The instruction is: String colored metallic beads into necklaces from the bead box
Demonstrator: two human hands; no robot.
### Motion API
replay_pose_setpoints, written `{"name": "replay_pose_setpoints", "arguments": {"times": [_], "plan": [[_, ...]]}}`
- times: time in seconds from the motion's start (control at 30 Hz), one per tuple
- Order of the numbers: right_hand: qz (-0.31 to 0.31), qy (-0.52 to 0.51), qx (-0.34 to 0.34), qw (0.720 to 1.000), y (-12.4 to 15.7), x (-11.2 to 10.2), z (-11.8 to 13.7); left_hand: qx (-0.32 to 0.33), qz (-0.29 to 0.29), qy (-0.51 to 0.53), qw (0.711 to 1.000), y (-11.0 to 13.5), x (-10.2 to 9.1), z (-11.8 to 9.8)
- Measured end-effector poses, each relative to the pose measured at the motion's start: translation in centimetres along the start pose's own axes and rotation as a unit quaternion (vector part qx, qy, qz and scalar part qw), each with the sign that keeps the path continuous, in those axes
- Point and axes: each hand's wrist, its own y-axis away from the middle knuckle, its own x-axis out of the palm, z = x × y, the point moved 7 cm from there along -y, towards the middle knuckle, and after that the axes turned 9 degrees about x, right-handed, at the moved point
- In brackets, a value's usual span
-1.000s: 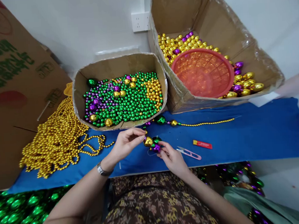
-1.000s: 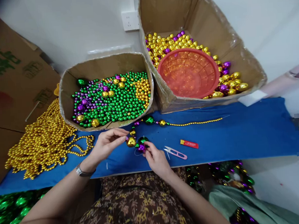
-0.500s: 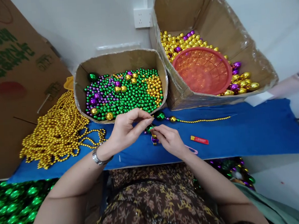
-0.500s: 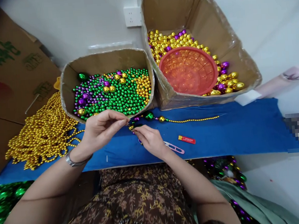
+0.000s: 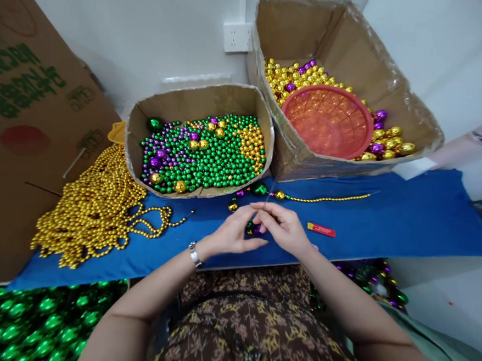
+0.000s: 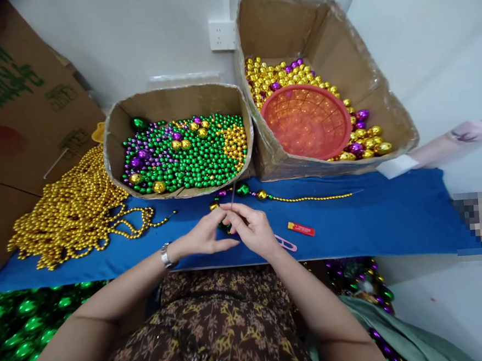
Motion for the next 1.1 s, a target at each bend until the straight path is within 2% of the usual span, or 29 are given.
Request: {"name": "replay_pose_setpoints", "arguments": {"times": [0.07,0.13,0.27,0.47,0.6,0.7,0.77,0.83,0.93,1.03,1.1], "plan": [[-0.007,-0.027,0.002,1.000,0.4,-0.2,0.9,0.027,0.054,-0.099,0.993,-0.2,2.3,1.0],[-0.025,-0.046,0.007,0.999,0.8,-1.1,1.7,0.023,0.092,-0.175,0.980,-0.4,3.9,1.9],[-0.082,-0.078,-0.004,0.994,1.4,-4.0,3.0,0.001,0.154,-0.283,0.946,0.0,5.0,3.0],[-0.191,-0.108,-0.032,0.975,1.8,-8.6,3.6,0.005,0.169,-0.379,0.910,1.9,3.5,3.4],[-0.273,-0.135,-0.053,0.951,2.0,-12.6,3.0,-0.017,0.147,-0.399,0.905,3.3,1.0,4.1],[-0.352,-0.154,-0.078,0.920,2.7,-16.0,2.5,-0.035,0.144,-0.428,0.892,4.5,-1.1,4.8],[-0.381,-0.163,-0.090,0.906,3.0,-17.4,2.3,-0.042,0.144,-0.444,0.883,5.1,-2.2,5.2],[-0.392,-0.164,-0.097,0.900,3.2,-17.7,2.2,-0.046,0.147,-0.461,0.874,5.6,-2.9,5.5],[-0.381,-0.149,-0.100,0.907,3.3,-16.6,2.5,-0.056,0.145,-0.474,0.867,6.1,-3.6,5.3],[-0.353,-0.107,-0.092,0.925,3.4,-14.5,2.9,-0.053,0.122,-0.450,0.883,6.2,-3.7,3.9],[-0.331,-0.055,-0.081,0.938,3.5,-13.0,3.0,-0.025,0.098,-0.428,0.898,6.0,-3.8,2.2]]}}
